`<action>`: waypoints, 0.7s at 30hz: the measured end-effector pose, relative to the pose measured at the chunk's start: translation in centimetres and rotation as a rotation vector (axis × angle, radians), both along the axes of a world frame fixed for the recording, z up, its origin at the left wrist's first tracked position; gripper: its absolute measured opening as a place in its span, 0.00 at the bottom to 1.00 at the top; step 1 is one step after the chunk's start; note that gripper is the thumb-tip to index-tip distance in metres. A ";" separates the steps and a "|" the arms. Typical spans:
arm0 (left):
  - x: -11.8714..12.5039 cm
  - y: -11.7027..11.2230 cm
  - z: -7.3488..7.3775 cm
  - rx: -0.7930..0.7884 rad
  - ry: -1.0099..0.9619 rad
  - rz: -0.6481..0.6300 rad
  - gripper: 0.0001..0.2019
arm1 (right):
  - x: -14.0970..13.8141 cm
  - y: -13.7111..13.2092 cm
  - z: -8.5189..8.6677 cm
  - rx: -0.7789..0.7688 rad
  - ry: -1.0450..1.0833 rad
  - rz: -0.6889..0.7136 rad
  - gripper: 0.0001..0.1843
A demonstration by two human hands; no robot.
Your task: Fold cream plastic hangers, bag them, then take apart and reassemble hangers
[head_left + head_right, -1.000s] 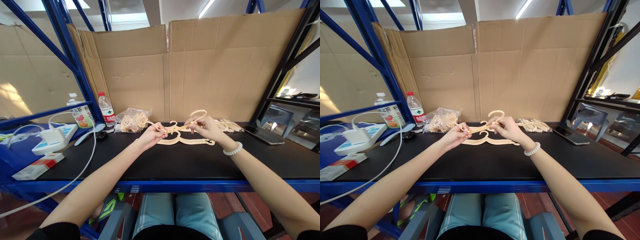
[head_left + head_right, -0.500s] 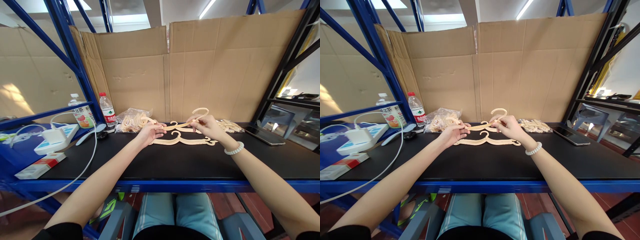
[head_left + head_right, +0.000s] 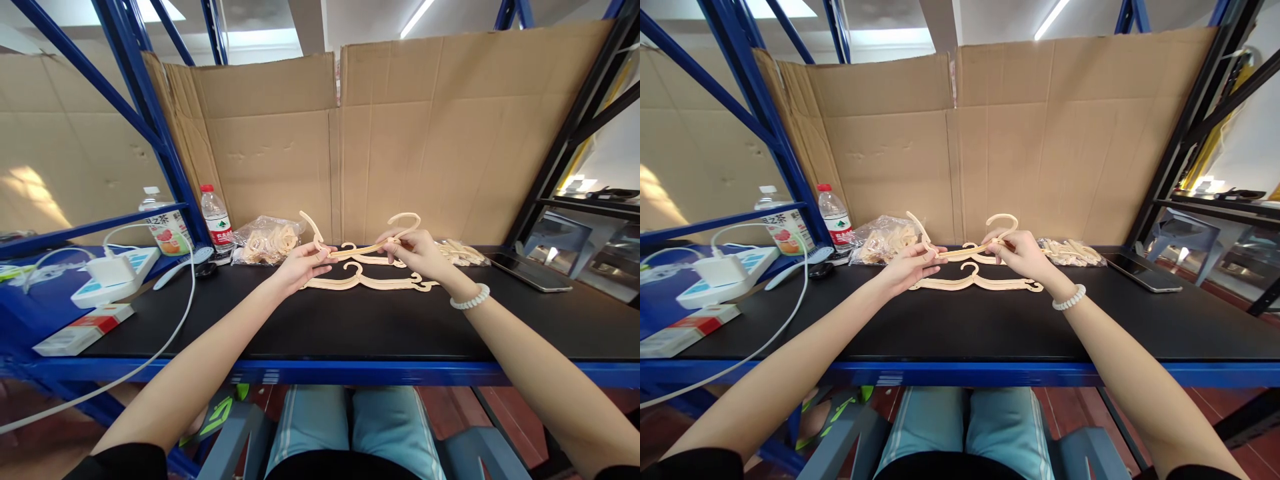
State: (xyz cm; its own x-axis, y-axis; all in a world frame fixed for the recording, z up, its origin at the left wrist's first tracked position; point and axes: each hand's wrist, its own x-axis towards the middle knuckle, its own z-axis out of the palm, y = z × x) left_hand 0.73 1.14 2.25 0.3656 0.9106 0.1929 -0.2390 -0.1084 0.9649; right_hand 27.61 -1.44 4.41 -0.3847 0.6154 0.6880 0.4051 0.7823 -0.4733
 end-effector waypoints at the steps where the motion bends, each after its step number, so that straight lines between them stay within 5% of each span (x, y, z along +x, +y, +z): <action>1: 0.0 0.0 0.0 -0.014 -0.009 -0.025 0.07 | 0.0 0.0 0.0 0.004 -0.005 0.003 0.23; 21: -0.4 0.1 -0.1 -0.086 -0.013 -0.164 0.05 | -0.2 -0.1 -0.2 -0.024 -0.022 0.055 0.18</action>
State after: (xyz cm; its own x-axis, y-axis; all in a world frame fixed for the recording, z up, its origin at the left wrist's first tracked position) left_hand 0.29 1.27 2.14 0.5082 0.8525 0.1223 -0.2590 0.0159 0.9657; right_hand 27.44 -1.51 4.17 -0.4333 0.6090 0.6643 0.3728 0.7922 -0.4831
